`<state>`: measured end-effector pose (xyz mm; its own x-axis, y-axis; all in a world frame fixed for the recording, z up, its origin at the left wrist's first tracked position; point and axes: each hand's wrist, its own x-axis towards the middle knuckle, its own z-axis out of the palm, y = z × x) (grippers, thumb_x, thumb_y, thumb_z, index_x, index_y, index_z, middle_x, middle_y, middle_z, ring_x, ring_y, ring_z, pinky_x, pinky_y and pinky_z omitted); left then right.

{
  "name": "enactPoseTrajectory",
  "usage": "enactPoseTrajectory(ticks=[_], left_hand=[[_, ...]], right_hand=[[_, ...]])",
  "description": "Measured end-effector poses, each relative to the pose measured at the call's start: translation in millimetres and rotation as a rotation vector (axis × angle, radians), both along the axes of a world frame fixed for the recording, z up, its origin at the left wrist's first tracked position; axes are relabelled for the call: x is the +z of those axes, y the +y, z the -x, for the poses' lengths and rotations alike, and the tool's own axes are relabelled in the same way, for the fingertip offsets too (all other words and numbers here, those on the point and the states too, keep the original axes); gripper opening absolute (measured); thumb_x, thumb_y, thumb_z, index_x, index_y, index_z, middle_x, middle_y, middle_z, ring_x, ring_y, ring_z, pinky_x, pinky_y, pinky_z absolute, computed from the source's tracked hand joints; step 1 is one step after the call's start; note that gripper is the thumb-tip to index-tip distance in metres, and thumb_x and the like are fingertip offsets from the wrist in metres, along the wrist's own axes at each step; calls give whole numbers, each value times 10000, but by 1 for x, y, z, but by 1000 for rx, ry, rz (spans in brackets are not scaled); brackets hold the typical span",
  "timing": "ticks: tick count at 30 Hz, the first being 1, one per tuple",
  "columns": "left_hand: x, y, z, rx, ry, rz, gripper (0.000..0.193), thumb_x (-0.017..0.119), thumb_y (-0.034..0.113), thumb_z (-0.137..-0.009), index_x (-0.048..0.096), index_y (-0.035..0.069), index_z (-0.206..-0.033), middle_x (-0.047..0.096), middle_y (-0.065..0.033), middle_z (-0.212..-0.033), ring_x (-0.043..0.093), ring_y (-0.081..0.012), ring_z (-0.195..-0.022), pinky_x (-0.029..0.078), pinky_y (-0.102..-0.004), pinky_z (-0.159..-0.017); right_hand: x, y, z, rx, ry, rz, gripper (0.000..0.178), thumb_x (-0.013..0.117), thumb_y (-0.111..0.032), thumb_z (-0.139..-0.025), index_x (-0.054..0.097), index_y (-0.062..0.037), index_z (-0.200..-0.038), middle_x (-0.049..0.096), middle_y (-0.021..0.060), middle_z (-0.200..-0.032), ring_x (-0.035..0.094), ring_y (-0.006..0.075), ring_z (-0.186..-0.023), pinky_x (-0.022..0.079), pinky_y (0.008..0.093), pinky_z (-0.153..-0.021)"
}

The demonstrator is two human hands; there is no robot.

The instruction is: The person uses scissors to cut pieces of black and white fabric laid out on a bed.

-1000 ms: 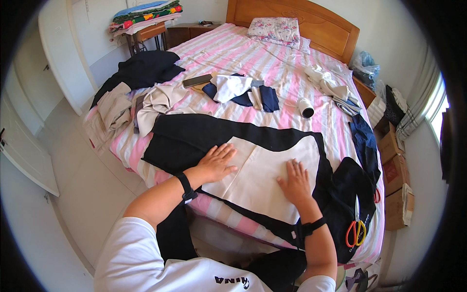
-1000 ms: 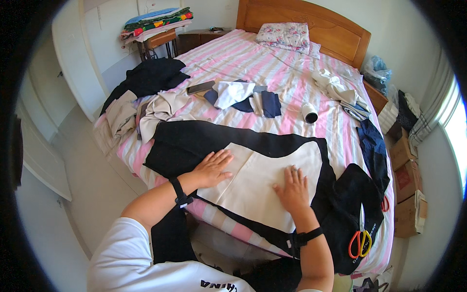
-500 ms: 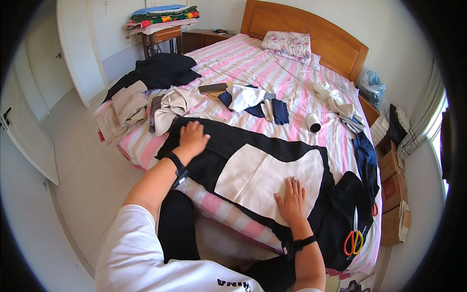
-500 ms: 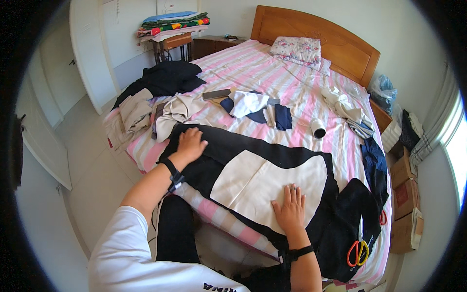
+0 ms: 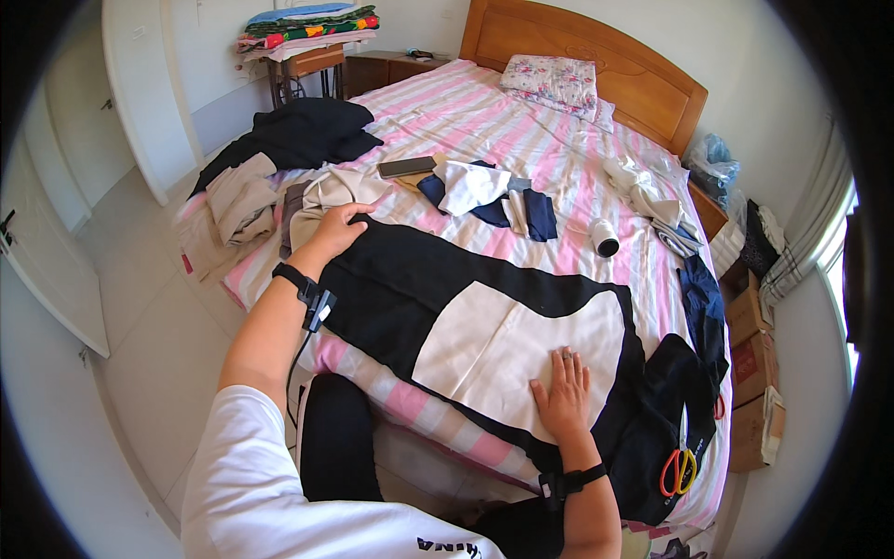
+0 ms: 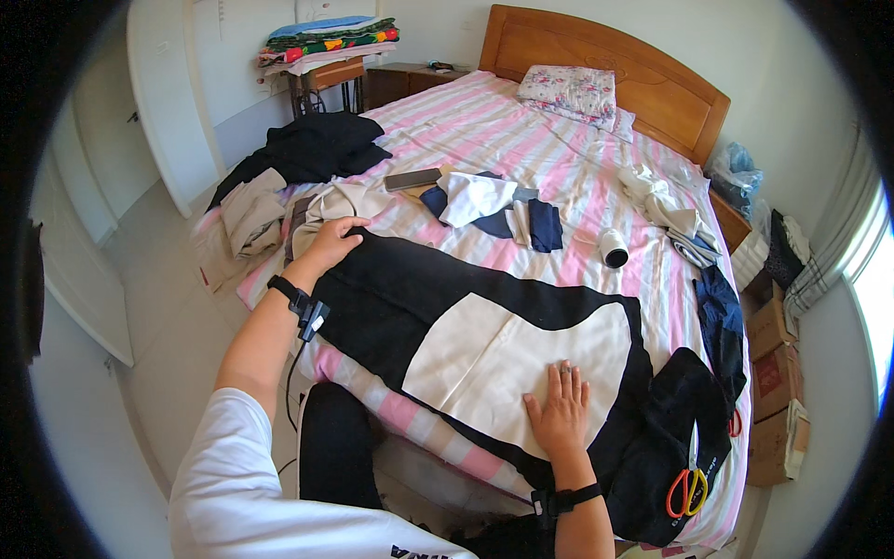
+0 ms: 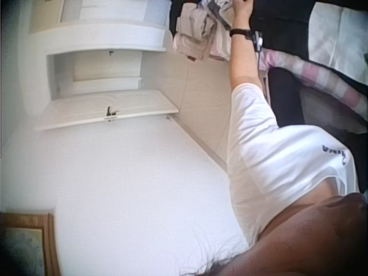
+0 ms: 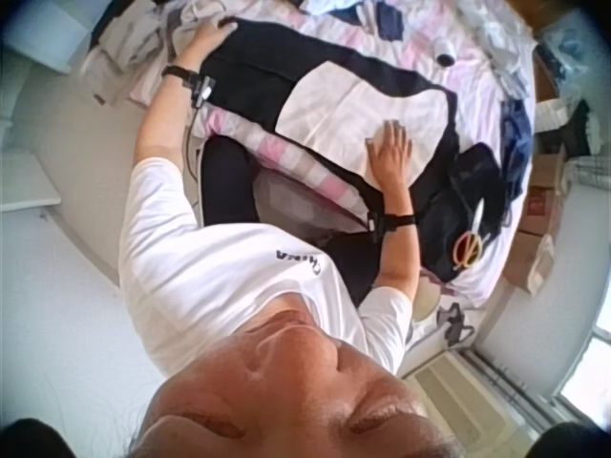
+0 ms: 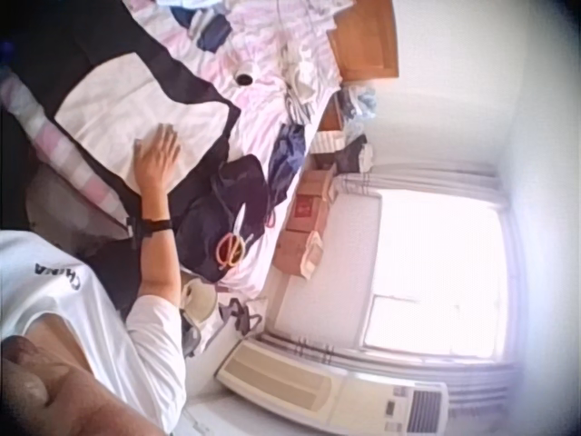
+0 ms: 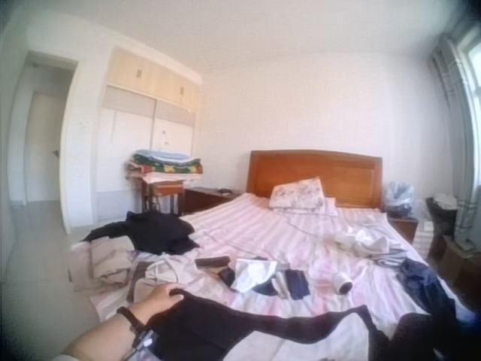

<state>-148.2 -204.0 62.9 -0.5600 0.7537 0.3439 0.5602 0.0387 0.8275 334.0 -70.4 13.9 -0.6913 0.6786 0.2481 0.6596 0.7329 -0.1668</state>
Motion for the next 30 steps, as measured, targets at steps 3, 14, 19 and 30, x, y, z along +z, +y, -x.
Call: enactPoseTrajectory(ticks=[3,14,19,30], left_hand=[[8,-2,11,18,168,8,284,536,-26,-839,668,14,-1087,686,-114,-1099,630,-187,-1039,437,-280,-955],[-14,0,10,396,528,-107,415,590,-39,-805,560,13,-1216,546,-185,-1274,507,-324,-1212,382,-356,-1049],[-8,15,-102,-77,427,85,377,623,69,-824,564,15,-1192,550,-198,-1253,509,-343,-1207,394,-390,-1040],[-63,28,-256,-502,857,407,645,493,520,-920,316,251,-1479,215,-102,-1561,167,-344,-1439,142,-573,-1131]], right_hand=[[-2,2,-2,2,7,-25,670,552,-437,-890,405,-11,-1387,383,216,-1457,299,365,-1388,193,485,-1142],[-1,-1,6,18,11,-18,662,559,-428,-890,403,-21,-1389,386,212,-1457,308,366,-1383,192,488,-1141],[-2,1,-8,-25,12,-40,656,561,-423,-889,407,-23,-1386,392,206,-1455,313,364,-1380,194,485,-1141],[-4,-2,-14,-15,68,-17,662,549,-476,-886,436,-58,-1387,396,198,-1454,319,359,-1377,210,466,-1141]])
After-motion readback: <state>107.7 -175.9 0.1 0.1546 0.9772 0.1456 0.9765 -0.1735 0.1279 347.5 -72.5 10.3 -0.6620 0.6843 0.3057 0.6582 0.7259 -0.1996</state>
